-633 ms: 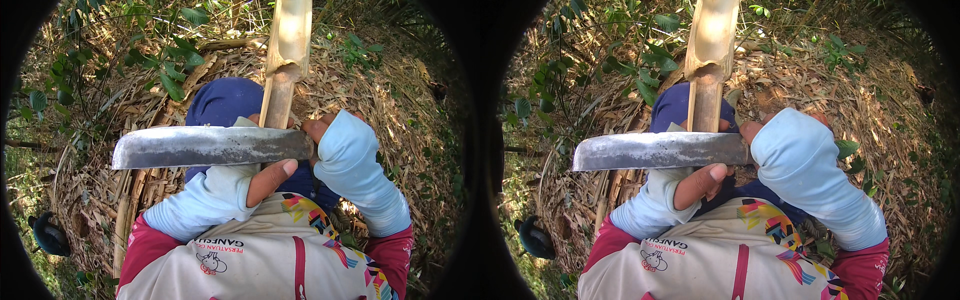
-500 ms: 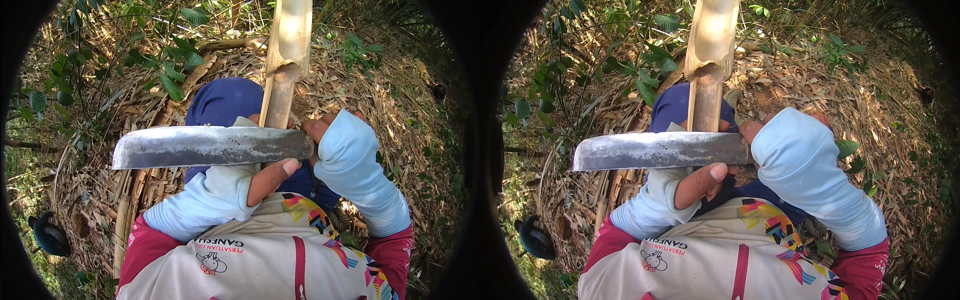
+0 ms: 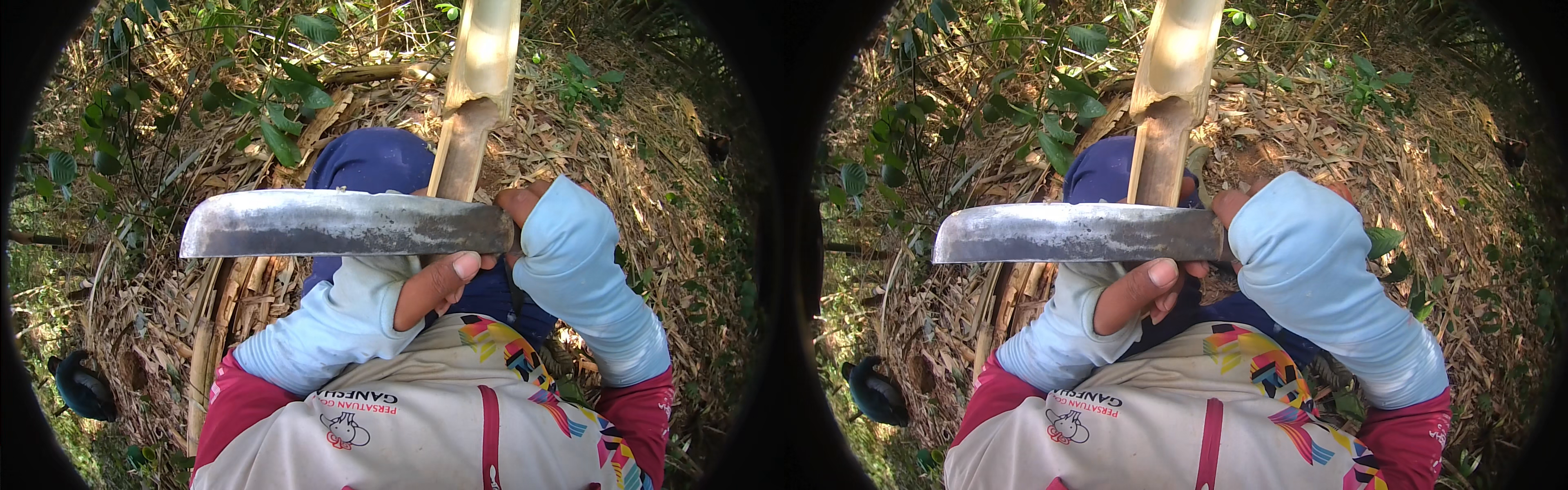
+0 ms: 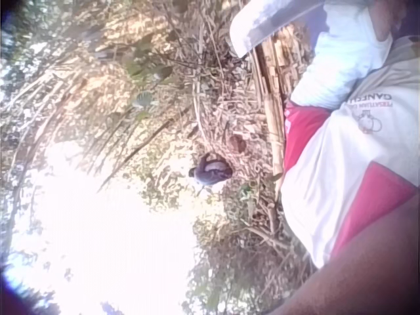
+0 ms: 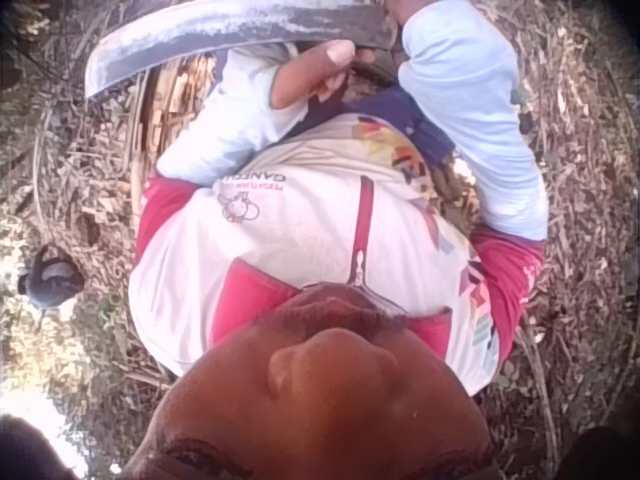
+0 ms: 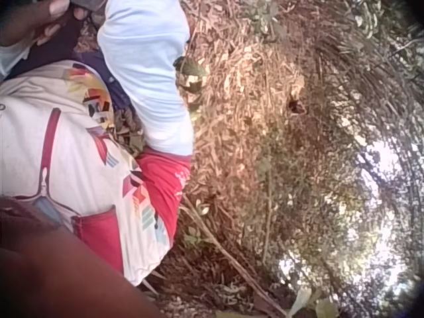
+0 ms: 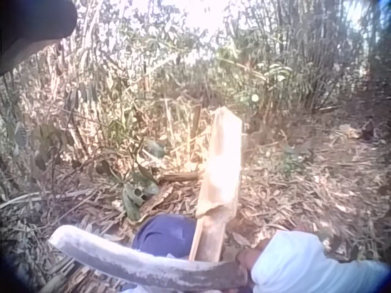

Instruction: The person sits on the forest floor and uses a large curved blade to shave and shape a piece of bamboo. They repeatedly scrape the surface to thin the material and form a curved, spoon-like shape, occasionally rotating the piece to work different sides.

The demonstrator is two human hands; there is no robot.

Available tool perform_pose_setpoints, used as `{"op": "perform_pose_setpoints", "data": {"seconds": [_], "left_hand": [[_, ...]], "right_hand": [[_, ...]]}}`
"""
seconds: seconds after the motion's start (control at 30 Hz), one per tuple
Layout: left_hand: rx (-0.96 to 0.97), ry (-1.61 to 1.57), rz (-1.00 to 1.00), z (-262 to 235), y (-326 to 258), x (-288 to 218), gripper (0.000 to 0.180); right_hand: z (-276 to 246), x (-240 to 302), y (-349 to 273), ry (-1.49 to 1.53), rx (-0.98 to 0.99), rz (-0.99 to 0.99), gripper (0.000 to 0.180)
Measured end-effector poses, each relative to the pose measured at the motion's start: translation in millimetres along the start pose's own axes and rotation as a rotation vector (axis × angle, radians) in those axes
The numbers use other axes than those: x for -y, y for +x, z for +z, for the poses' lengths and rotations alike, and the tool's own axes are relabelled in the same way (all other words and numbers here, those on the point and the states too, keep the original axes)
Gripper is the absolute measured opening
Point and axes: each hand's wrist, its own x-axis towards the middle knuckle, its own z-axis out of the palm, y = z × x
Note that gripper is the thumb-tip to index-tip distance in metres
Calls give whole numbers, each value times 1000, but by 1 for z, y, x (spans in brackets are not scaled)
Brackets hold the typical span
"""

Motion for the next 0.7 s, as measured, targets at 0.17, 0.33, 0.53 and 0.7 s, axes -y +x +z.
{"op": "perform_pose_setpoints", "data": {"seconds": [0.17, 0.33, 0.53, 0.7], "left_hand": [[-1, 25, 1, 2, 0, 2, 25], [-60, 77, -12, 5, -3, 2, 29], [-128, 143, 39, 12, -4, 4, 28], [-142, 198, 9, 14, -4, 6, 31]], "right_hand": [[-1, 0, -1, -10, 16, 3, 40], [0, -1, 0, -64, 45, 15, 37], [0, -2, 0, -103, 70, 32, 35], [-2, -2, 1, -147, 102, 53, 35]]}}
